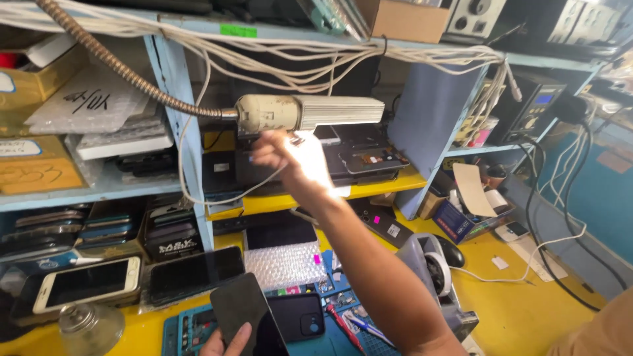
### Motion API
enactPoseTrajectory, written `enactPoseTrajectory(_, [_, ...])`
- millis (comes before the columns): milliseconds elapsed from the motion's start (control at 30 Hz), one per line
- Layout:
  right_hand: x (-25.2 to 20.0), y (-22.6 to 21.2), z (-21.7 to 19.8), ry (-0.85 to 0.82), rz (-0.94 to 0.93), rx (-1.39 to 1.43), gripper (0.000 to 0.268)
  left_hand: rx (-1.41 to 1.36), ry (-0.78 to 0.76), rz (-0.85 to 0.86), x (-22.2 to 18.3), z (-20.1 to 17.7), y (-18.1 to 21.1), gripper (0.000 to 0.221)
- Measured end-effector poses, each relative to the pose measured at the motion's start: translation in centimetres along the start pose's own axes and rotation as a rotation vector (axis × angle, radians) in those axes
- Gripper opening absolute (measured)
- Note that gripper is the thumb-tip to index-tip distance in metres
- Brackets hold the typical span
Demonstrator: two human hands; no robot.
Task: The person holds a smartphone and uses a small tool to work on its edges and screen. They then apply a small piece of tape to the phone's frame. Finally, the person reaches up to a shelf to retrieve a white charging cable.
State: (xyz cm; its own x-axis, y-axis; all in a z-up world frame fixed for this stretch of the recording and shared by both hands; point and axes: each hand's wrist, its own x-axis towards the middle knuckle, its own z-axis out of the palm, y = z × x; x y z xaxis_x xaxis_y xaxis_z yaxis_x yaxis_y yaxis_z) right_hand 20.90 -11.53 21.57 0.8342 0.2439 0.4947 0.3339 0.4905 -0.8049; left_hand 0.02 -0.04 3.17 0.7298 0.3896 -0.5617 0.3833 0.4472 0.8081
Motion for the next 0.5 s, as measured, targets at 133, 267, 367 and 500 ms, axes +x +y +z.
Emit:
enactPoseTrajectory(133, [-0.7, 2.6, -4.2, 0.294, 0.159, 0.479, 0.006, -0.151, -0.039, 0.109, -0.7, -0.5, 0.2, 0.031])
enactPoseTrajectory(267, [-8.9, -0.1, -2.6, 0.090, 0.202, -0.156, 0.027, -0.170, -0.048, -0.112, -2.8, -0.4, 3.4, 0.041])
enactPoseTrajectory(367, [-14.3, -0.4, -4.4, -0.030, 0.291, -0.334, 0.028, -0.337, -0.066, -0.075, -1.5, -0.8, 2.2, 0.045])
enactPoseTrajectory(500, [-21.8, -0.1, -8.1, -0.070, 0.322, 0.065, 0.022, -0.502, -0.080, -0.016, 0.1, -1.8, 1.1, 0.038])
